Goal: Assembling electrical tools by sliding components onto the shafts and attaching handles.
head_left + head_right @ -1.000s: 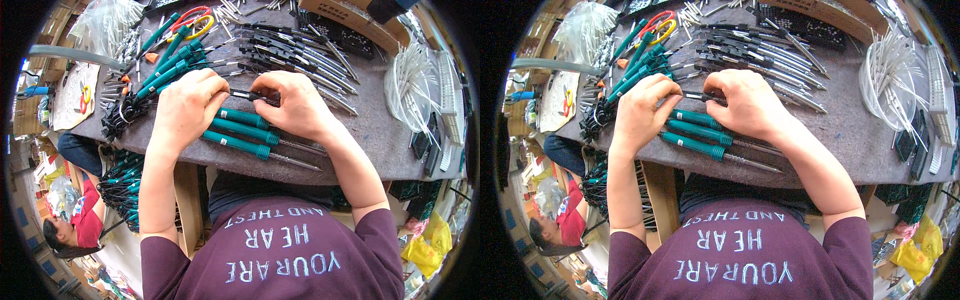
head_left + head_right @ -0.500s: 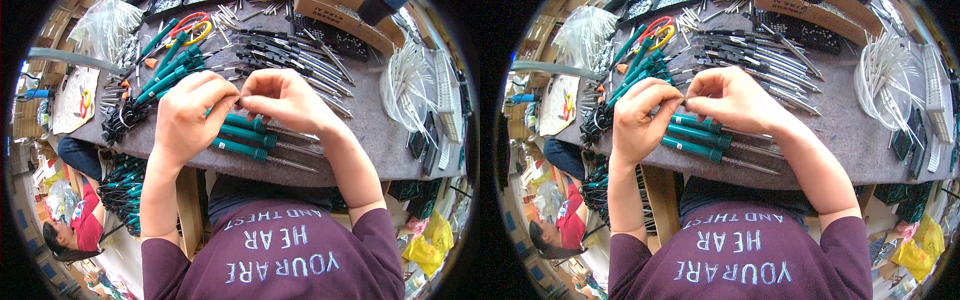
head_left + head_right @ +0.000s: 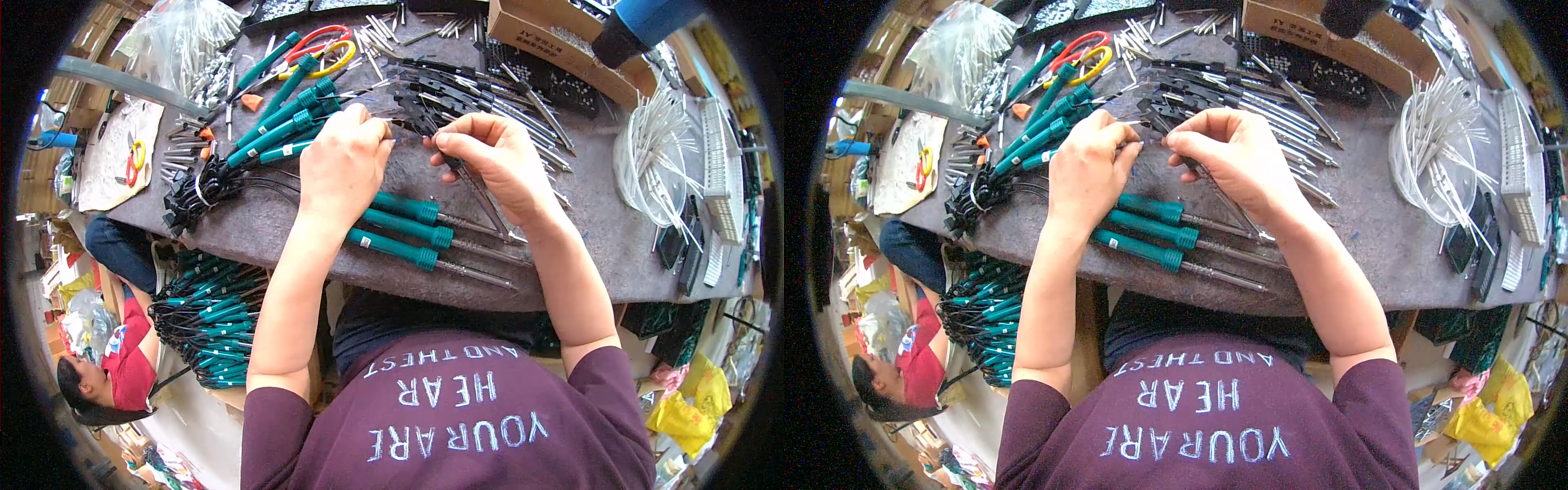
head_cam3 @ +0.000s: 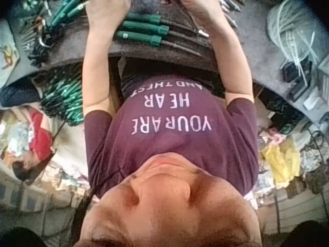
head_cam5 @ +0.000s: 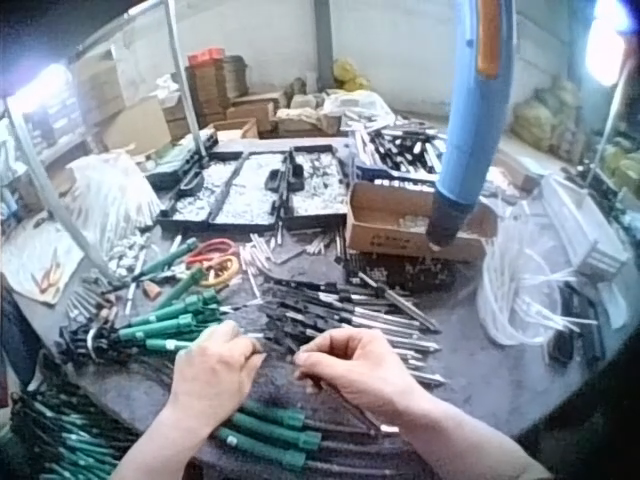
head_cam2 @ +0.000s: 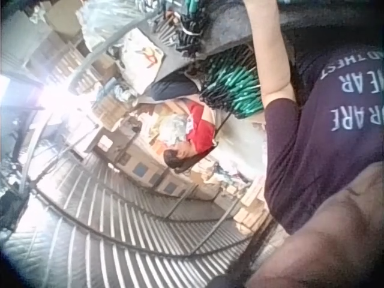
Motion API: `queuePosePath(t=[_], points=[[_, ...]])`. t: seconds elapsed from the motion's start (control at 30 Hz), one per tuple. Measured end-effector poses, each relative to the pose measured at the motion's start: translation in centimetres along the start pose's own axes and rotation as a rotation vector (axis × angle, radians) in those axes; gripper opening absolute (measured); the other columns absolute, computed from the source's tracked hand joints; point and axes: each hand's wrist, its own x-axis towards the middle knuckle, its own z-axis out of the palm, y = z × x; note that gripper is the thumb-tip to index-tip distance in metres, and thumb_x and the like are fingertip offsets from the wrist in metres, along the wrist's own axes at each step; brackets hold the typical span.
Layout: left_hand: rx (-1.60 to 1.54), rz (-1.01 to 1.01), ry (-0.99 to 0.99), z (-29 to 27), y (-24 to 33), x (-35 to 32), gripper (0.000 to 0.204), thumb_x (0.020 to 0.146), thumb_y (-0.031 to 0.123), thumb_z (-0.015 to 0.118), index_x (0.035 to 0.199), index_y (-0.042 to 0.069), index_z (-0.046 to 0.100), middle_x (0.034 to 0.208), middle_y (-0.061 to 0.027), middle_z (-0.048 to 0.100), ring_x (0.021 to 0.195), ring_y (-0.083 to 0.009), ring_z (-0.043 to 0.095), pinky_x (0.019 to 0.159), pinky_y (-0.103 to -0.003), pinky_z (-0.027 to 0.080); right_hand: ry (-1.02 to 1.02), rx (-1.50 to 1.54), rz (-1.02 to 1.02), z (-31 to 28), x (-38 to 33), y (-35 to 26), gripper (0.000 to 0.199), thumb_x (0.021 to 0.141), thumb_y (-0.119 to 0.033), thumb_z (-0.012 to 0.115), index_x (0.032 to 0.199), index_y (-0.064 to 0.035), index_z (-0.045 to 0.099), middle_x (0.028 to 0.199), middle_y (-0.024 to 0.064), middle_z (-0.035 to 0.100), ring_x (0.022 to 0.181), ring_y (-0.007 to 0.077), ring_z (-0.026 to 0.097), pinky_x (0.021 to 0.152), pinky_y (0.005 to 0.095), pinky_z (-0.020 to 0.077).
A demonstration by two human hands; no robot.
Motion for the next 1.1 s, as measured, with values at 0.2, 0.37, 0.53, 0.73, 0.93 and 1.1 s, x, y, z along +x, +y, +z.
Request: queuePosePath(t=[0.2,0.37,0.53,0.73,0.93,1.1], points=[[-0.356,-0.021,-0.004,-1.7,-1.6,-1.6,0.009,0.092,0.011,0.069,0.096,0.003,0.066,0.093,-0.0142,0.069,0.086,-0.0348,0.068,0.081,-0.039,0.053,0.026,-0.015,0.029,0.6,0.2,-0.2,0.014,0.096,-0.013,0.071,0.101,0.0008,0.071,0.101,0.0121,0.075,0.084,0.0143,0.071,0.068,0.0272,0.058],[-0.901,-0.211,-0.029,-2.0,-1.5,-3.0,0.005,0.096,0.001,0.063,0.1,0.0,0.06,0.088,-0.0021,0.065,0.087,-0.0095,0.063,0.08,-0.027,0.051,-0.006,-0.199,-0.009,2.2,1.5,0.2,0.022,0.09,-0.016,0.073,0.098,0.0037,0.075,0.086,0.0081,0.074,0.077,0.0113,0.069,0.068,0.0261,0.0574],[-0.921,-0.252,-0.02,-1.1,-2.1,-3.4,0.008,0.093,0.002,0.064,0.1,0.001,0.06,0.086,-0.0036,0.066,0.084,-0.0092,0.064,0.077,-0.026,0.051,-0.115,-0.17,0.027,3.9,2.6,1.6,0.02,0.091,-0.017,0.073,0.097,0.0025,0.076,0.083,0.0054,0.074,0.072,0.0091,0.067,0.066,0.0249,0.0571],[-0.986,-0.357,-0.004,-1.1,-1.6,-3.2,0.014,0.094,0.007,0.071,0.104,-0.001,0.065,0.081,-0.0048,0.072,0.076,-0.0078,0.066,0.072,-0.024,0.051,-0.121,-0.096,0.022,4.3,1.8,1.2,0.018,0.092,-0.016,0.073,0.096,0.0012,0.075,0.084,0.0051,0.074,0.073,0.0081,0.068,0.065,0.0248,0.0579],[-1.003,-0.339,0.032,-1.2,-1.3,-3.3,0.009,0.091,0.005,0.073,0.097,-0.001,0.074,0.083,-0.0047,0.074,0.076,-0.0073,0.068,0.07,-0.024,0.053,-0.109,-0.141,-0.002,3.9,1.7,1.7,0.02,0.09,-0.016,0.074,0.098,0.0026,0.076,0.085,0.0057,0.074,0.074,0.0084,0.068,0.066,0.0251,0.0576],[-0.926,-0.345,0.066,-1.2,-0.8,-3.3,0.008,0.09,0.006,0.075,0.092,-0.002,0.074,0.08,-0.0036,0.074,0.073,-0.0073,0.067,0.069,-0.024,0.054,-0.085,-0.177,-0.06,4.0,1.5,1.6,0.018,0.089,-0.014,0.073,0.096,0.0024,0.078,0.084,0.0057,0.075,0.073,0.0081,0.068,0.065,0.0251,0.057]])
